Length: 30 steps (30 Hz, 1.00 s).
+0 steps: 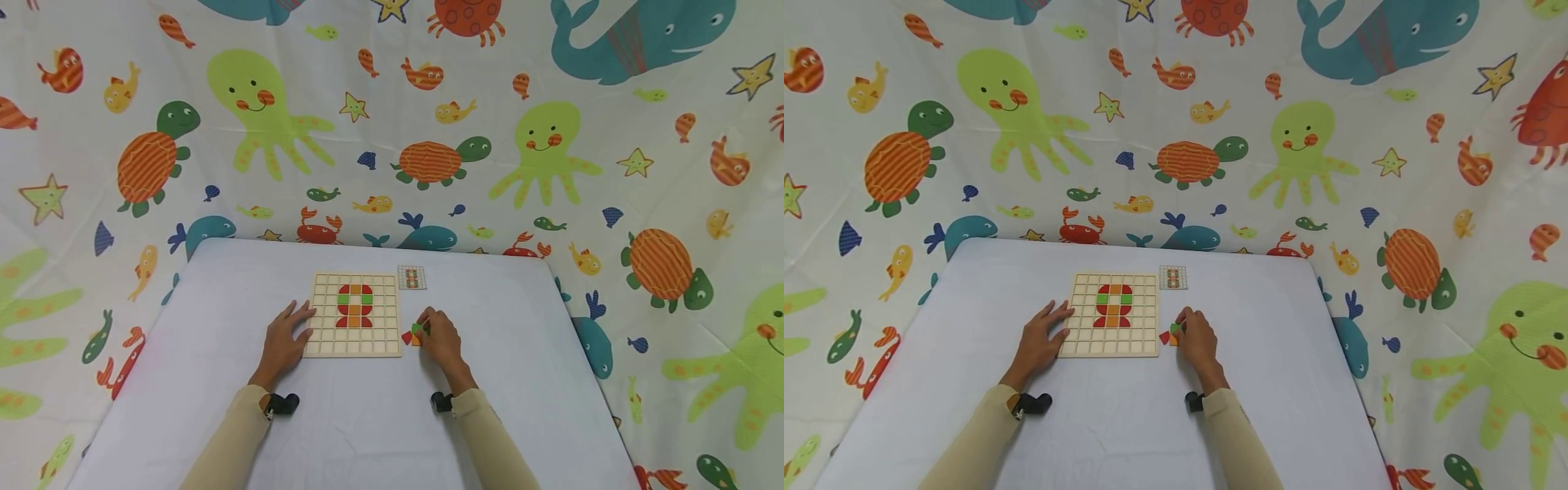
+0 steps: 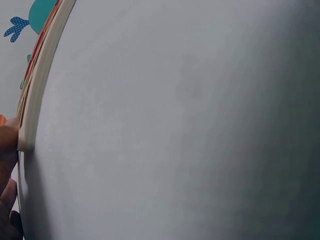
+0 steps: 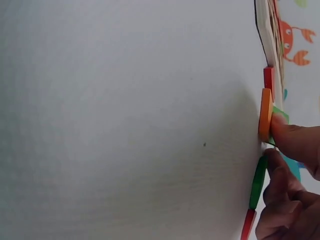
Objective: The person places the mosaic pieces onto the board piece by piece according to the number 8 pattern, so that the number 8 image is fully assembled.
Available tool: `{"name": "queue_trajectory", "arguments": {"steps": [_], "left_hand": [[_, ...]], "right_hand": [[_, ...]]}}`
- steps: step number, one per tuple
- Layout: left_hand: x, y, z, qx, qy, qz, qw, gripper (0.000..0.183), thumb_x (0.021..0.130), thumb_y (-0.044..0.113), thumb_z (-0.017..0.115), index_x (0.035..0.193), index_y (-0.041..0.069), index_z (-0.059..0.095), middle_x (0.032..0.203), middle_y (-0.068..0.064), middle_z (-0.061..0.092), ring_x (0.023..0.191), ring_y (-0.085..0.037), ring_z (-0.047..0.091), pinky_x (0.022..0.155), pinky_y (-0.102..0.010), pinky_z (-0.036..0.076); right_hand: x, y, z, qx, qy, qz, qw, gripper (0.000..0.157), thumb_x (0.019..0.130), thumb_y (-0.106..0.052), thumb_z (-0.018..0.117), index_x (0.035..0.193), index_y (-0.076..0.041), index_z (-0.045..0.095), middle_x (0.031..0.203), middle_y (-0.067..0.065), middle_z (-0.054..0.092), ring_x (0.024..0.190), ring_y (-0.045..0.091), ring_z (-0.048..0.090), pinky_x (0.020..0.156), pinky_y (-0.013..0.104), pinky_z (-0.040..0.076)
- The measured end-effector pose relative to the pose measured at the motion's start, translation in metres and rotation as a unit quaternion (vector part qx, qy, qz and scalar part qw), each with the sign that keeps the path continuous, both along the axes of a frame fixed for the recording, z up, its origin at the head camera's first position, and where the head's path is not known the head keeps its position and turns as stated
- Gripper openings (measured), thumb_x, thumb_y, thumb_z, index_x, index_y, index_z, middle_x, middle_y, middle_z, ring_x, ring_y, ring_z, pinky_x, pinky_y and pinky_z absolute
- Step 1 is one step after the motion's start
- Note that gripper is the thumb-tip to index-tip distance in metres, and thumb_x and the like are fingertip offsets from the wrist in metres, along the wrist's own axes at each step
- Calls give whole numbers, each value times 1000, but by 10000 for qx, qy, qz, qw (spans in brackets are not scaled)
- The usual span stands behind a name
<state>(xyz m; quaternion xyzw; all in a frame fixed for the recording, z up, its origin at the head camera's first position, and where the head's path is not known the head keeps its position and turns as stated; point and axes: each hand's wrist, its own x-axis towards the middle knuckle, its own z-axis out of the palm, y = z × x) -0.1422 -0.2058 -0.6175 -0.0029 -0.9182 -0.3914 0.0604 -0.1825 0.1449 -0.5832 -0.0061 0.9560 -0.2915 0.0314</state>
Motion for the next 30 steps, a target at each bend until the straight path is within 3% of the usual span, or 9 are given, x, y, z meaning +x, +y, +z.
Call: {"name": "queue_trajectory", "arguments": {"steps": [5, 13, 16, 22, 30], "left_hand": [[0, 0, 0, 33, 59, -26, 10000, 49, 99, 4, 69, 147, 10, 63, 166, -10, 48, 162, -43, 28, 130, -68, 22], [0, 0, 0, 32, 49, -24, 10000, 48, 99, 5, 69, 147, 10, 63, 166, -11, 48, 161, -44, 29, 129, -70, 22], [0, 0, 0, 36, 57, -35, 10000, 48, 99, 6, 69, 147, 10, 63, 166, -11, 48, 162, -43, 29, 129, -70, 22], [1, 1, 0, 2, 19, -8, 10000, 48, 99, 6, 69, 147, 10, 63, 166, -11, 48, 162, -44, 28, 129, -70, 22], [1, 0, -1, 11, 14, 9, 10000, 48, 99, 6, 69, 147, 10, 63, 166, -11, 48, 162, -44, 28, 129, -70, 21]], "right_hand": [[0, -1, -1, -325, 31, -66, 9994, 21, 94, -11, 81, 105, -18, 64, 98, 4, 68, 85, 19, 61, 69, 33, 48], [0, -12, -5, -1380, 427, -131, 9894, 19, 91, -7, 81, 100, -18, 69, 91, 3, 68, 69, 14, 54, 58, 26, 41], [2, -23, -6, -1548, 480, 11, 9868, 20, 90, -5, 82, 99, -18, 70, 89, 2, 69, 64, 12, 53, 54, 24, 41], [8, -53, -6, -1785, 263, 229, 9833, 19, 92, -8, 81, 100, -20, 70, 90, -1, 68, 72, 10, 55, 63, 22, 45], [20, -96, -6, -1924, 146, 655, 9790, 16, 92, -13, 83, 102, -18, 71, 86, -4, 67, 70, 7, 56, 61, 21, 45]]}}
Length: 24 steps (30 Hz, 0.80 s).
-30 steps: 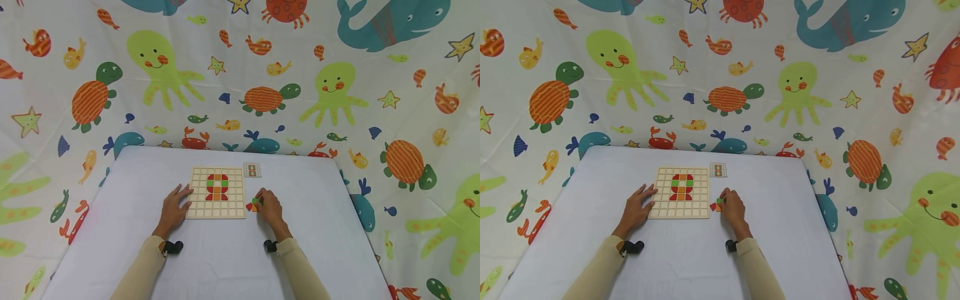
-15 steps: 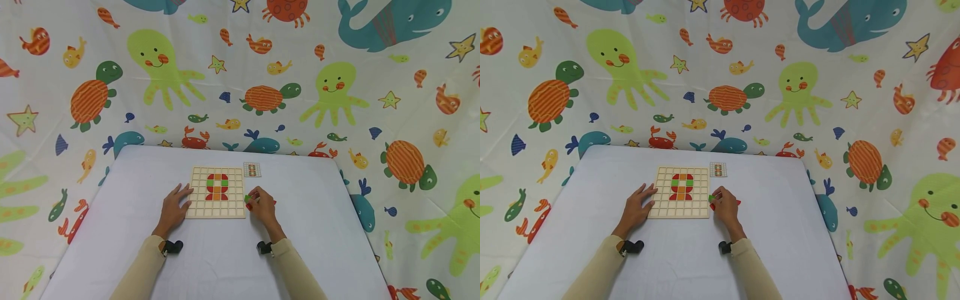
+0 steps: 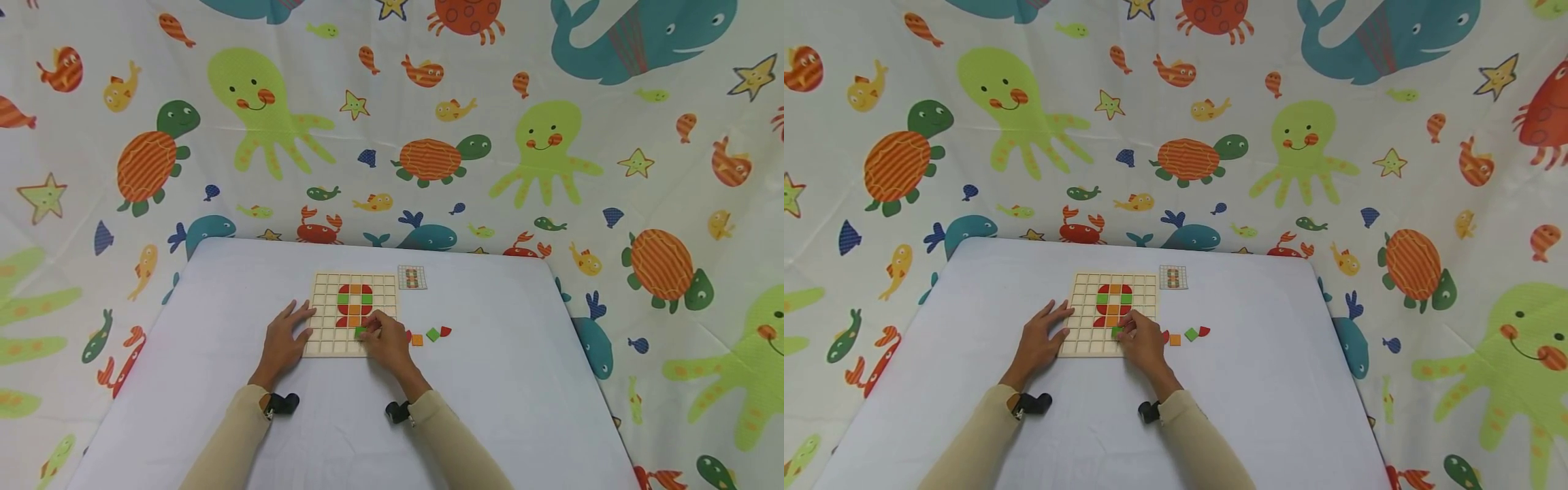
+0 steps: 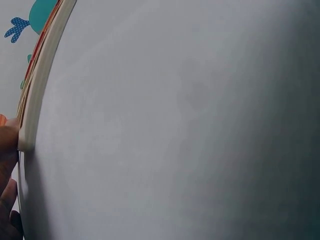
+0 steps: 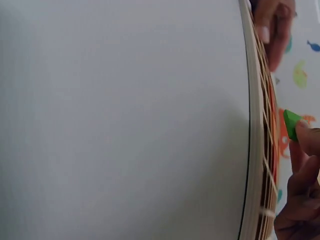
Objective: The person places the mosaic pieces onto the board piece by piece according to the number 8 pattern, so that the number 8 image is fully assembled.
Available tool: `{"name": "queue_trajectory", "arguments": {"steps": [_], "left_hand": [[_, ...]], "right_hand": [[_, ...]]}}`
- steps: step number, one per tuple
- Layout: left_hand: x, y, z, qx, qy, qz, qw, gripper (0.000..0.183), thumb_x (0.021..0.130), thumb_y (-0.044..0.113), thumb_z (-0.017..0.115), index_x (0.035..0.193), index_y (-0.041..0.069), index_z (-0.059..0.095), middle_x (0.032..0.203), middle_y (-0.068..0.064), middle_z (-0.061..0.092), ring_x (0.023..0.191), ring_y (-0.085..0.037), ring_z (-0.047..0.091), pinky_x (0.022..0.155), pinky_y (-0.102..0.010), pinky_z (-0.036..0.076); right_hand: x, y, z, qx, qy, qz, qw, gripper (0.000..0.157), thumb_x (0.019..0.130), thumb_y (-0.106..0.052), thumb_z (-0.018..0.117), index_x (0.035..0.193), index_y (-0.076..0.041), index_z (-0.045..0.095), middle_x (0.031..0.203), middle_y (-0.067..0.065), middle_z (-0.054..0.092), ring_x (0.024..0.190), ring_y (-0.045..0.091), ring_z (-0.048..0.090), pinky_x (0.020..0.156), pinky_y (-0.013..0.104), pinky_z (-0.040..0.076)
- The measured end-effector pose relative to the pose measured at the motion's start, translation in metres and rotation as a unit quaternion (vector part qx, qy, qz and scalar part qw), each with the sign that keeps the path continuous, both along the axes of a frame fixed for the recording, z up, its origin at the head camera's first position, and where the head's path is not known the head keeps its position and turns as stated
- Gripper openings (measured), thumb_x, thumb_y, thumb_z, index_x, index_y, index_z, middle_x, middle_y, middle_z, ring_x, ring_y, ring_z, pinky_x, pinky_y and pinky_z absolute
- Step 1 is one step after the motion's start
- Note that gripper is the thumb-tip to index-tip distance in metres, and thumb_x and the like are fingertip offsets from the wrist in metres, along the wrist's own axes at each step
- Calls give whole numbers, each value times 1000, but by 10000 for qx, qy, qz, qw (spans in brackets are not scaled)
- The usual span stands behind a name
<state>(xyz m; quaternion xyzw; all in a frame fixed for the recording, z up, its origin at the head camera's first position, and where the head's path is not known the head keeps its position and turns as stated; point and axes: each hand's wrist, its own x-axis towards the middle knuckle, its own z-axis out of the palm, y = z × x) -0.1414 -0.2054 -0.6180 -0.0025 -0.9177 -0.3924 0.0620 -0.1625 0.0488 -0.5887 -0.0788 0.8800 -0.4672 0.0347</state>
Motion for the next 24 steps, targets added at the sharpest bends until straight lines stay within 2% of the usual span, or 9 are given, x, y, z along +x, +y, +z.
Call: {"name": "queue_trajectory", "arguments": {"steps": [3, 9, 17, 24], "left_hand": [[0, 0, -1, -10, 14, 9, 10000, 48, 99, 6, 69, 147, 10, 63, 166, -10, 48, 161, -44, 29, 129, -70, 22], [0, 0, 0, -33, 3, 12, 10000, 49, 99, 6, 69, 147, 11, 63, 166, -10, 49, 162, -43, 29, 130, -69, 22], [1, 0, 2, -38, 157, -37, 9999, 47, 98, 5, 70, 145, 9, 64, 164, -12, 51, 160, -45, 32, 128, -70, 25], [1, 0, 1, -38, 182, -18, 9998, 47, 98, 5, 70, 145, 10, 65, 163, -12, 51, 160, -44, 32, 128, -70, 25]], "right_hand": [[3, -15, 1, 37, -95, 71, 9999, 15, 92, -13, 82, 101, -18, 71, 84, -5, 66, 68, 6, 56, 60, 21, 45], [5, -35, 2, 477, -126, 18, 9988, 13, 93, -16, 81, 100, -19, 70, 80, -9, 63, 70, 6, 54, 60, 23, 41], [1, -45, 3, 1040, 75, 15, 9946, 11, 94, -22, 81, 100, -19, 71, 77, -10, 60, 73, 6, 53, 60, 23, 41], [1, -49, 5, 1097, 179, 47, 9938, 10, 93, -21, 82, 101, -19, 76, 79, -8, 62, 75, 7, 54, 61, 23, 43]]}}
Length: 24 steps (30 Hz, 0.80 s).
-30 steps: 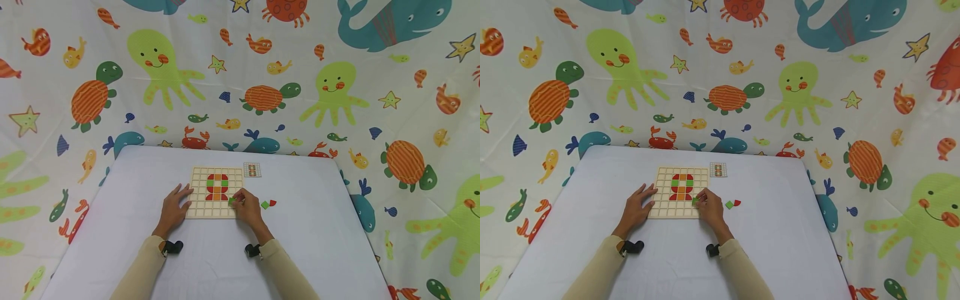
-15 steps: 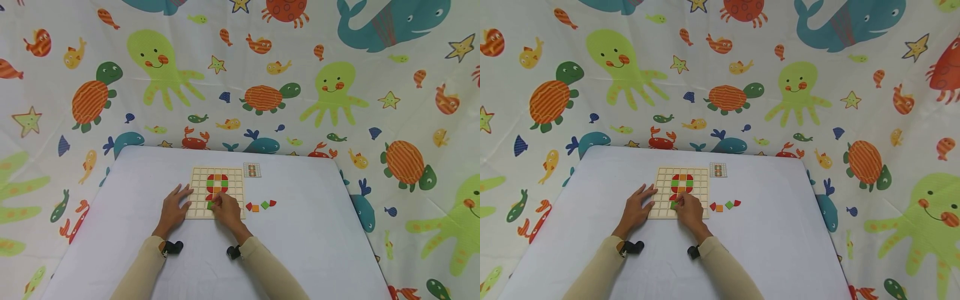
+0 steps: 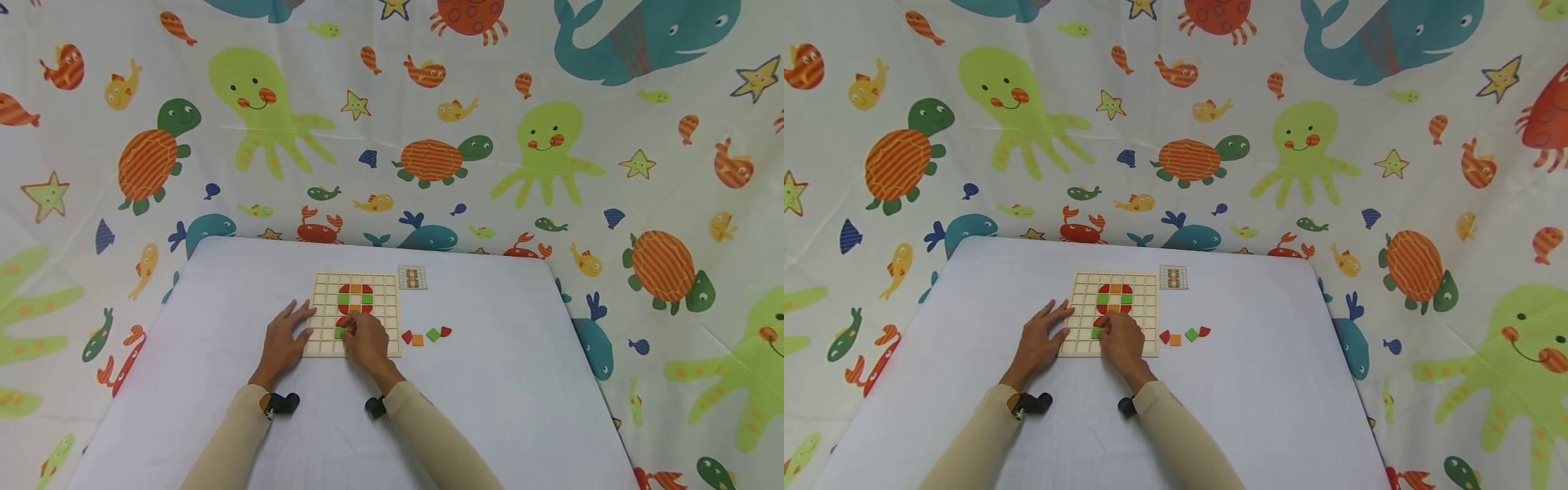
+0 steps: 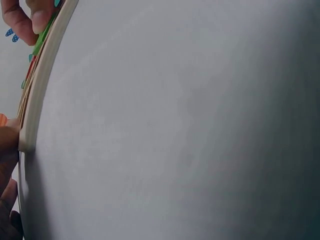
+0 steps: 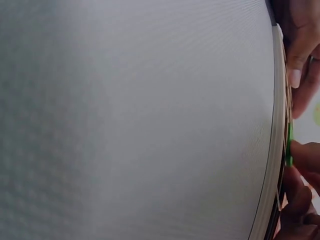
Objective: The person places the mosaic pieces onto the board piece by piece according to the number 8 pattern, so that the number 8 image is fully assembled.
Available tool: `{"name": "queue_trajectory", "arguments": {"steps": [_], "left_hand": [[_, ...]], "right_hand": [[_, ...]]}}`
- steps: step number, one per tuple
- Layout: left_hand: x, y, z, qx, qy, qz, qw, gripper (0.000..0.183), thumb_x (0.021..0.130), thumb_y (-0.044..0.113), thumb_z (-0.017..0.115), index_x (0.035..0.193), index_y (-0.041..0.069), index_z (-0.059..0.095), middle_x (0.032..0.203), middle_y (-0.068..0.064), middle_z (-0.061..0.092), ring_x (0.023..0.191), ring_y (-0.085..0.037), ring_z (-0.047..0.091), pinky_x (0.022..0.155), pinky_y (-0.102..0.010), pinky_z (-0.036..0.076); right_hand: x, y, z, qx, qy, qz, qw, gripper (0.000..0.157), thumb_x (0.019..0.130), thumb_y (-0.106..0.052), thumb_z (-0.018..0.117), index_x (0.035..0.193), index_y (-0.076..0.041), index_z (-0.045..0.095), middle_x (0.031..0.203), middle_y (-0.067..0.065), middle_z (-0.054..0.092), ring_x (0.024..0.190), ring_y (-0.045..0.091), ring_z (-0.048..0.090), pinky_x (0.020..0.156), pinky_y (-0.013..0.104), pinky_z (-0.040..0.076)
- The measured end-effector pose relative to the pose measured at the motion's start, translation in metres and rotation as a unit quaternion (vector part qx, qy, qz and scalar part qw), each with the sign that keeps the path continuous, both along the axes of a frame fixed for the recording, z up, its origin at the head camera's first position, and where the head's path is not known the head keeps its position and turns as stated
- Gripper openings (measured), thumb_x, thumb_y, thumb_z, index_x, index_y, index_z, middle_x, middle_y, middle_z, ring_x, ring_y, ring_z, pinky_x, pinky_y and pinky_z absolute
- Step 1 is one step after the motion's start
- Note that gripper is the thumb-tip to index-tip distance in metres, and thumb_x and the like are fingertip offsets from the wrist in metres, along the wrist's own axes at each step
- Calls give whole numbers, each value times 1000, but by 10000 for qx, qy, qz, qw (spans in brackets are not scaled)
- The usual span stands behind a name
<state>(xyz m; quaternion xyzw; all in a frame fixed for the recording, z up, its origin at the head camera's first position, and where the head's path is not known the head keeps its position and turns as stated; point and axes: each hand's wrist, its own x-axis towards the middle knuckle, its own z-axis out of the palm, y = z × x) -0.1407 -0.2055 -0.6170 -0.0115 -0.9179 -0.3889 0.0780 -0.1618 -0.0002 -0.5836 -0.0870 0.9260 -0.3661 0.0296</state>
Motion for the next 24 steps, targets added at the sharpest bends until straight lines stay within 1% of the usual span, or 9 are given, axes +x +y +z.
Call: {"name": "queue_trajectory", "arguments": {"steps": [3, 6, 13, 16, 19, 22, 24], "left_hand": [[0, -1, -2, -20, -21, 14, 10000, 48, 98, 5, 70, 146, 10, 64, 164, -11, 51, 160, -44, 32, 128, -70, 25], [0, -2, -3, -49, -55, 21, 10000, 48, 99, 6, 69, 146, 10, 64, 164, -11, 50, 160, -45, 31, 128, -70, 25], [2, 0, -2, -40, -120, 22, 9999, 47, 99, 6, 68, 146, 10, 63, 165, -11, 49, 160, -45, 31, 128, -70, 24], [2, 0, -1, -57, -147, 27, 9999, 47, 100, 8, 68, 147, 10, 63, 165, -11, 49, 161, -44, 30, 128, -70, 23], [2, 1, 0, -67, -116, 38, 9999, 47, 100, 8, 69, 147, 10, 63, 165, -11, 49, 160, -44, 31, 128, -71, 23], [2, 1, 1, -7, -16, 28, 10000, 48, 99, 6, 69, 146, 9, 64, 164, -12, 50, 160, -45, 32, 128, -71, 24], [1, 1, 2, 31, 39, 16, 10000, 48, 98, 5, 70, 145, 8, 64, 163, -13, 51, 160, -45, 32, 128, -70, 25]], "right_hand": [[0, 0, 1, -43, 83, 51, 9999, 9, 93, -20, 83, 100, -19, 78, 81, -8, 64, 76, 7, 55, 62, 23, 44], [-2, 0, 1, 9, 72, 146, 9999, 8, 93, -21, 83, 99, -20, 79, 81, -9, 67, 77, 7, 56, 62, 22, 46], [-4, 4, 2, 172, -181, 251, 9994, 8, 93, -21, 83, 101, -22, 82, 84, -11, 69, 81, 7, 58, 67, 22, 47], [-4, 7, 0, 26, -221, 206, 9995, 10, 92, -18, 83, 102, -22, 81, 84, -11, 68, 83, 8, 58, 69, 24, 47], [-3, 13, 0, -276, -238, 98, 9993, 13, 91, -15, 82, 102, -21, 79, 83, -11, 68, 84, 8, 59, 71, 25, 47], [-1, 23, 0, -538, -169, -8, 9984, 15, 90, -13, 83, 102, -20, 77, 84, -10, 69, 84, 8, 59, 72, 24, 46], [0, 33, 1, -665, -79, -85, 9977, 16, 89, -11, 84, 102, -19, 78, 85, -9, 70, 82, 7, 59, 70, 23, 46]]}}
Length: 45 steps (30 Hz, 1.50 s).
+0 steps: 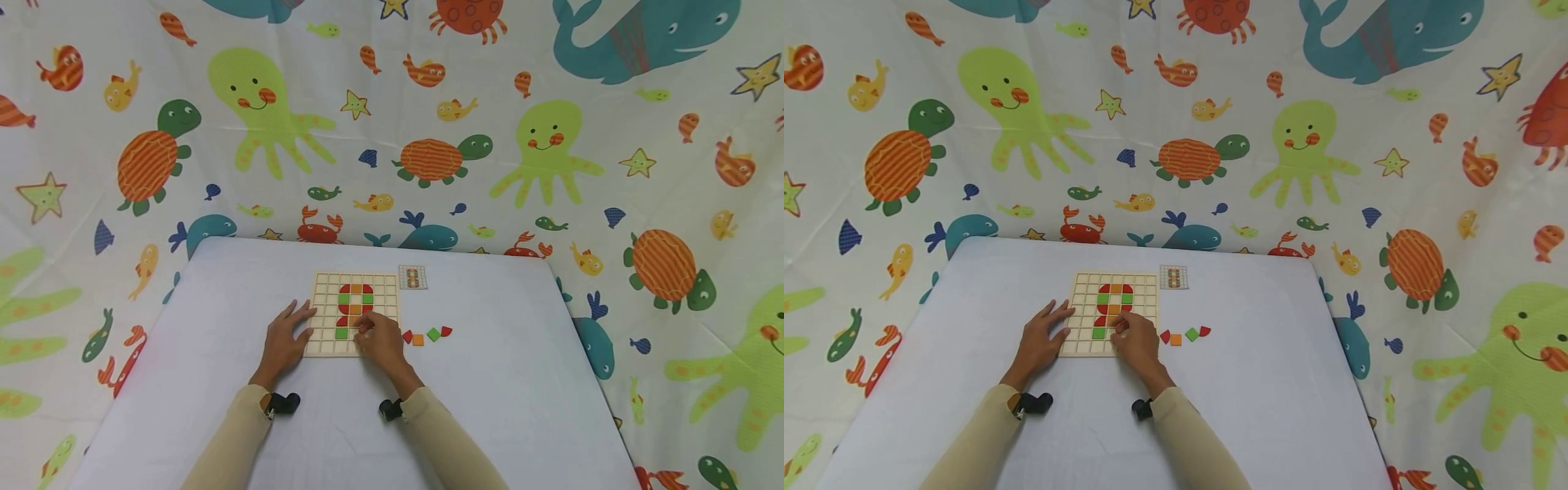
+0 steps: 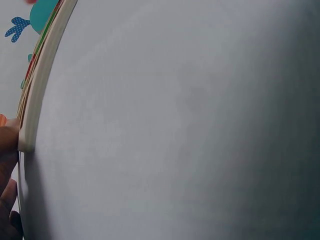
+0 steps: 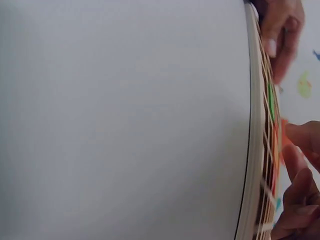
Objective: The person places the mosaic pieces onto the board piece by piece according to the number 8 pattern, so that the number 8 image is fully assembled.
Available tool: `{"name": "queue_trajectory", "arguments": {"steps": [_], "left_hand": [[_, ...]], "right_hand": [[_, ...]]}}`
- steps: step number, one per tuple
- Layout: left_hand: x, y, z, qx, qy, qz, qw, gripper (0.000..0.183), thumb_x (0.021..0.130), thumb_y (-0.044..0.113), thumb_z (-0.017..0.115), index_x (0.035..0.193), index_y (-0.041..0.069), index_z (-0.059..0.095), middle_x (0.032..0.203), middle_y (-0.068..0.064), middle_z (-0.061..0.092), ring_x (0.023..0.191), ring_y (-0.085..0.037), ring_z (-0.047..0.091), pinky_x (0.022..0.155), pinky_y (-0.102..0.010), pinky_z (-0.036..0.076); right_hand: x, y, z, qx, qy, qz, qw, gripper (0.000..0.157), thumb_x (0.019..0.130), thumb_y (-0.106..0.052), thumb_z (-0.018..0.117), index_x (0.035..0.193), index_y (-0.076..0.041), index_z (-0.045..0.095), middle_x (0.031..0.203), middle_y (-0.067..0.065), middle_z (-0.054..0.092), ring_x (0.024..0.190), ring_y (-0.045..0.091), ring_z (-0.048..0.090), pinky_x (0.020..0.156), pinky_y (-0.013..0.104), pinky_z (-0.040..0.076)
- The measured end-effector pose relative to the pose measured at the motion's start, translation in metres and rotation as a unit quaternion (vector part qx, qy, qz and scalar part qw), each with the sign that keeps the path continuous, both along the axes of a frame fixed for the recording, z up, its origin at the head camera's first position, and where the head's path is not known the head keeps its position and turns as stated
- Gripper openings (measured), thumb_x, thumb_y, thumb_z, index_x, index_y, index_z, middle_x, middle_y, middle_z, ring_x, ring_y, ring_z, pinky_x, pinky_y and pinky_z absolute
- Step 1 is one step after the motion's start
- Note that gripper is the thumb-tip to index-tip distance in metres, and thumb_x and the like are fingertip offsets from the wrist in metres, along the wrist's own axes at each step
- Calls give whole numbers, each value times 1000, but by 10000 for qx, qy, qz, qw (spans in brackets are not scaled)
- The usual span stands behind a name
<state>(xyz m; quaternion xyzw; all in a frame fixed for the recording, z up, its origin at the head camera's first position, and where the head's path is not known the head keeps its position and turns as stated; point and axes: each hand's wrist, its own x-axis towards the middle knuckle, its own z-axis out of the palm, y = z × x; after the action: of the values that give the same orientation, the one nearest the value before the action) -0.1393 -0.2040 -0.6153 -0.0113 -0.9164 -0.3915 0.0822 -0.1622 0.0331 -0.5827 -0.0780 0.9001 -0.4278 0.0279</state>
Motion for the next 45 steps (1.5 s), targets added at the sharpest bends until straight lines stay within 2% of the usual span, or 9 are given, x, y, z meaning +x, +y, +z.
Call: {"name": "queue_trajectory", "arguments": {"steps": [6, 13, 19, 22, 29, 36, 41, 45], "left_hand": [[0, 0, 1, 27, 31, -44, 10000, 47, 97, 3, 70, 144, 7, 65, 163, -13, 52, 160, -46, 32, 129, -69, 24], [0, -1, 0, 57, -103, -31, 9999, 48, 99, 4, 69, 146, 8, 63, 165, -12, 49, 161, -45, 30, 128, -72, 22], [-1, -2, -1, -7, -156, -31, 9999, 49, 99, 5, 69, 147, 9, 63, 166, -12, 48, 161, -44, 29, 128, -73, 21], [-1, -2, -2, -38, -146, -36, 9999, 49, 99, 6, 70, 147, 9, 63, 166, -12, 48, 161, -44, 29, 127, -73, 22], [-2, -2, -2, -29, -170, -54, 9998, 49, 99, 5, 69, 148, 9, 62, 166, -12, 48, 161, -45, 29, 128, -72, 22], [-1, -2, -3, -25, -159, -46, 9999, 49, 99, 5, 69, 147, 9, 63, 166, -12, 48, 161, -45, 29, 127, -73, 22], [0, -2, -2, -22, -105, -29, 9999, 49, 98, 5, 70, 146, 9, 63, 165, -12, 49, 161, -45, 30, 128, -72, 23], [0, -2, -1, -19, -86, -25, 10000, 49, 98, 4, 70, 146, 9, 64, 165, -12, 49, 160, -45, 30, 128, -71, 23]], "right_hand": [[-1, 38, 1, -91, 51, -268, 9996, 20, 87, -10, 86, 104, -18, 79, 87, -3, 74, 70, 9, 56, 59, 24, 41], [-4, 88, 2, -258, -156, -587, 9978, 24, 87, -8, 86, 108, -18, 80, 92, 2, 72, 75, 15, 61, 63, 25, 50], [-8, 126, -3, 136, -161, -988, 9949, 33, 85, -7, 88, 113, -22, 80, 99, 3, 72, 83, 18, 59, 71, 27, 49], [-10, 139, -5, 475, -184, -1034, 9933, 34, 85, -6, 87, 115, -21, 81, 99, 3, 71, 88, 19, 59, 75, 28, 49], [-12, 149, -4, 1062, -281, -883, 9900, 25, 86, -10, 87, 110, -18, 83, 96, 4, 67, 88, 20, 60, 73, 31, 49], [-12, 146, -3, 1725, -178, -1072, 9790, 23, 86, -22, 90, 104, -15, 76, 88, 4, 62, 80, 19, 56, 65, 30, 44], [-12, 148, -6, 1633, -121, -1077, 9806, 27, 85, -23, 91, 98, -15, 69, 83, 3, 61, 75, 19, 54, 62, 29, 41], [-12, 149, -6, 1310, 2, -1101, 9852, 24, 85, -20, 90, 95, -17, 68, 79, 1, 60, 73, 17, 53, 59, 29, 39]]}}
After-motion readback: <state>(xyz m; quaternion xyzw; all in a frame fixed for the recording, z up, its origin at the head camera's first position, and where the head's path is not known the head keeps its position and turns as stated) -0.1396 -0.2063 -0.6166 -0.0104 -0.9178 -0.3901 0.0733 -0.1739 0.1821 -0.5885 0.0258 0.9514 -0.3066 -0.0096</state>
